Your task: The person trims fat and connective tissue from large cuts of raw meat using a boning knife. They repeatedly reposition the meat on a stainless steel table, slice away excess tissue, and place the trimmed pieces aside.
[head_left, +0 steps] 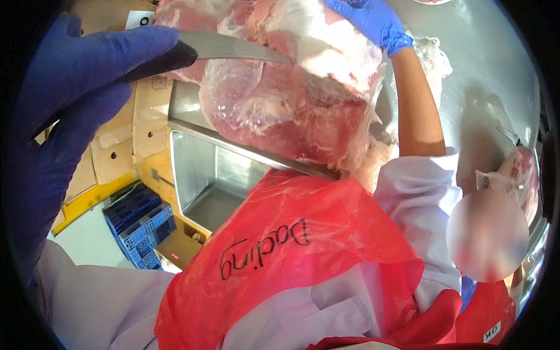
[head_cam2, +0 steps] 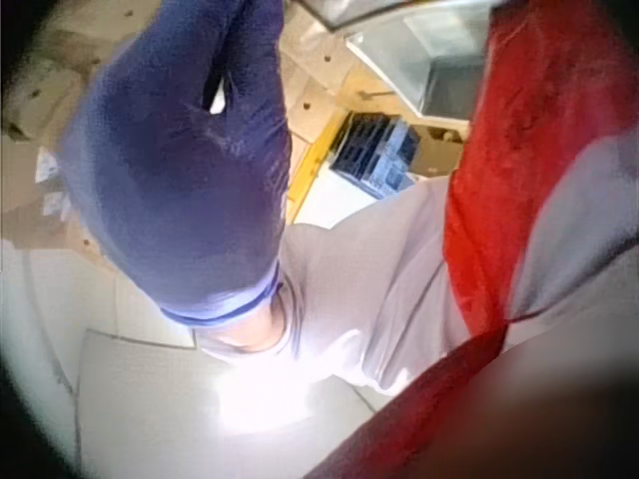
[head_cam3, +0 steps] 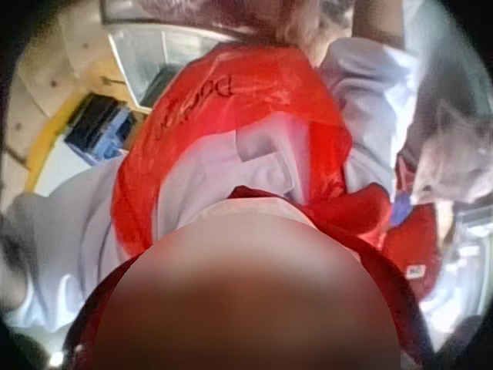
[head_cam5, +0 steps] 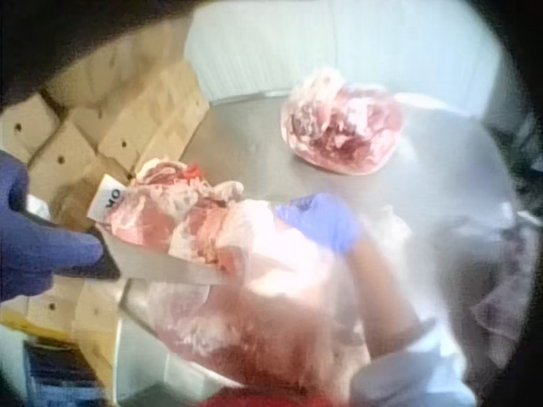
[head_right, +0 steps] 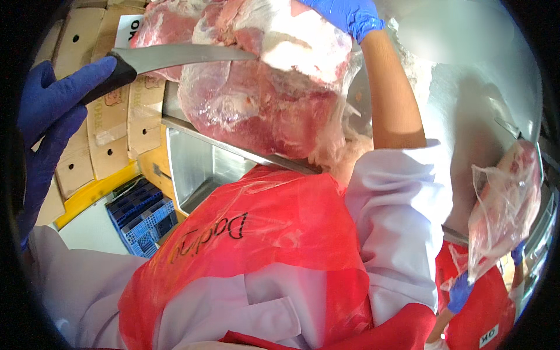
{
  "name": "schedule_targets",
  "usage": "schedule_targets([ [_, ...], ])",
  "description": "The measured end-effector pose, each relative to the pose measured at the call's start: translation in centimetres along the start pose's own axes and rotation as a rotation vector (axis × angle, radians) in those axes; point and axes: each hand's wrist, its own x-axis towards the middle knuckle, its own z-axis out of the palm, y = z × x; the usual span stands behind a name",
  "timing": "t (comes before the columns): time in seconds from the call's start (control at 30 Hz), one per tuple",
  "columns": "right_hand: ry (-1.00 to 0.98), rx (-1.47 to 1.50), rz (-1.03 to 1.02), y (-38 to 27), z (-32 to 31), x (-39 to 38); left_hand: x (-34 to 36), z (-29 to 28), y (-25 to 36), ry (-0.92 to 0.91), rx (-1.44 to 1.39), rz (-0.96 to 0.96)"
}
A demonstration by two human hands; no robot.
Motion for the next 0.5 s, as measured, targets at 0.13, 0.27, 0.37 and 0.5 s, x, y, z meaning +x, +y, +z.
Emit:
schedule_targets([
  [0.13,-0.123,0.006,0.054,0.0,-0.3,1.0,1.1,-2.4,1.4,-0.094,0.003,-0.082],
  [0.27,-0.205,0.287,-0.121,2.7,0.7,2.5,2.5,-3.5,2.4,-0.141,-0.016,-0.147],
  [0.37,-0.239,0.344,-0.056,2.8,1.1,2.6,2.9,-3.8,3.3,-0.167,-0.033,-0.202],
  [0.5,-0.242,0.274,-0.025,2.3,1.1,2.3,2.2,-3.2,5.2,-0.169,-0.062,-0.287],
])
